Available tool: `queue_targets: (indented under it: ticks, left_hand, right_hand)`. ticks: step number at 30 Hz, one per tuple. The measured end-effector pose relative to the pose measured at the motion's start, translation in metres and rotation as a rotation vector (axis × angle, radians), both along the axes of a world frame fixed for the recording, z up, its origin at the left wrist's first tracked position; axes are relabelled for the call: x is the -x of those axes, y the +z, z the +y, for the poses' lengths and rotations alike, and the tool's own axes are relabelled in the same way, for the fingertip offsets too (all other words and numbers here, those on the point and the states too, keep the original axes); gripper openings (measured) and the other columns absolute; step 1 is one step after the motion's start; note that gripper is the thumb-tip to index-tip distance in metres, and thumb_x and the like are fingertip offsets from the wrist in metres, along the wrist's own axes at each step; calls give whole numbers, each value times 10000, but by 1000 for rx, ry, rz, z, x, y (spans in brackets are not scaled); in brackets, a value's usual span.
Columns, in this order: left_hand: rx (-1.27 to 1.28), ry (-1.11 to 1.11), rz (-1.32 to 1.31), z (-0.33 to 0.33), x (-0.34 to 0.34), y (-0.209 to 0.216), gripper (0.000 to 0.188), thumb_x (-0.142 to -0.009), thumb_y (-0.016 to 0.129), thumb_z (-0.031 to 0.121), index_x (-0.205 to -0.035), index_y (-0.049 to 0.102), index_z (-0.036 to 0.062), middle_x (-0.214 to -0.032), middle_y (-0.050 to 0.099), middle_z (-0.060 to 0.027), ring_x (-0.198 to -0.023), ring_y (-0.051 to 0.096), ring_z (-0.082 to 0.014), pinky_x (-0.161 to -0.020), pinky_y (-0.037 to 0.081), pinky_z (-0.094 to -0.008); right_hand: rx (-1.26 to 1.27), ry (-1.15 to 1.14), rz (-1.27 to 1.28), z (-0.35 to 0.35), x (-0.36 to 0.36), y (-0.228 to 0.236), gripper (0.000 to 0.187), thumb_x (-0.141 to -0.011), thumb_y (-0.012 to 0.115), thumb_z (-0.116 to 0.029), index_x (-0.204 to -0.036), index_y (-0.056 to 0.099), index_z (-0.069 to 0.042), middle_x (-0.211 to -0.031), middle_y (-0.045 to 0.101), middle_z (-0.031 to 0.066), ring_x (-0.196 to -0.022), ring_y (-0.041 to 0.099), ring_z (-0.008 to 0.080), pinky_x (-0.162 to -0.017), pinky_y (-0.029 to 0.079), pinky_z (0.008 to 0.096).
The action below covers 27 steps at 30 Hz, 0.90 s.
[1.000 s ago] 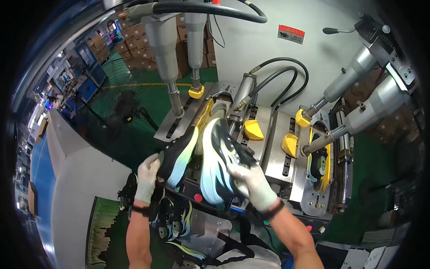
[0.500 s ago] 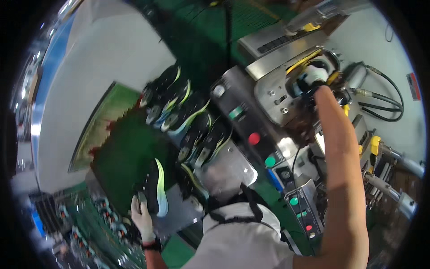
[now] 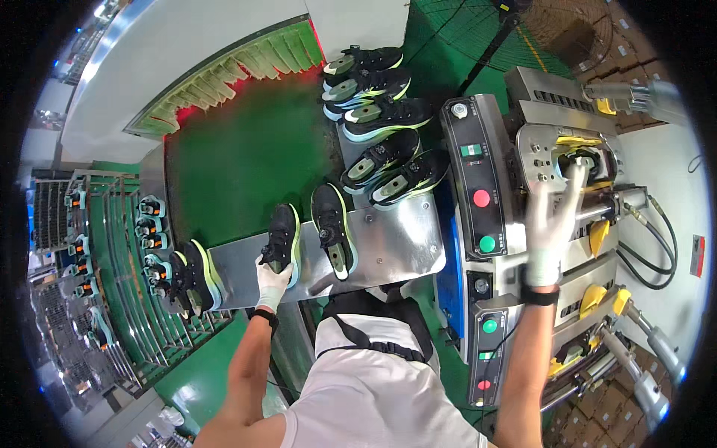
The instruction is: Operating industrial machinery to process and assemble athletic shoes in a factory setting.
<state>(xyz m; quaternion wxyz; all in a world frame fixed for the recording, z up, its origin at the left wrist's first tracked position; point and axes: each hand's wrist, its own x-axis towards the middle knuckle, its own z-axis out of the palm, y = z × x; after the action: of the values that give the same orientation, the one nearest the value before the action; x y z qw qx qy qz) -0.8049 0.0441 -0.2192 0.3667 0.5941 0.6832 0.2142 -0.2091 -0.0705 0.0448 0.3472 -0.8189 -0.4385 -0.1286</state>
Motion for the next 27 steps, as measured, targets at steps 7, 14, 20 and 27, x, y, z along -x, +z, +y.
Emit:
queue_targets:
  ticks: [7,14,20,27]
  left_hand:
    - [136,-194,101,18,-22,30,867,-795,880,273,-1522,463,51,-1343,698,-242,-1189,718,-443,-1063,562,-473]
    - [31,-437,-41,46,11,26,663,-801,865,195,-1382,599,17,-1233,728,-226,-1142,733,-388,-1034,568,-431]
    - [512,-207,-158,111,67,63,502,-816,917,235,-1140,714,-91,-1072,757,-145,-975,719,-258,-902,577,-409]
    - [367,-652,-382,174,14,147,582,-839,864,87,-1361,638,-36,-1246,699,-131,-1087,684,-257,-983,560,-406]
  right_hand:
    - [923,-149,-64,-36,75,-169,1148,-847,883,-388,-1655,258,135,-1709,262,404,-1589,259,580,-1287,203,686]
    - [341,-353,945,124,132,-234,838,-879,827,-445,-1449,554,104,-1257,767,261,-1209,736,362,-1069,539,399]
    - [-17,-683,1194,147,189,-242,556,-858,862,-256,-1284,671,46,-1137,757,177,-1015,751,301,-898,599,415]
    - [-533,-403,1616,-24,312,-125,411,-954,802,-111,-1325,696,31,-1204,766,87,-1047,731,184,-953,599,357]
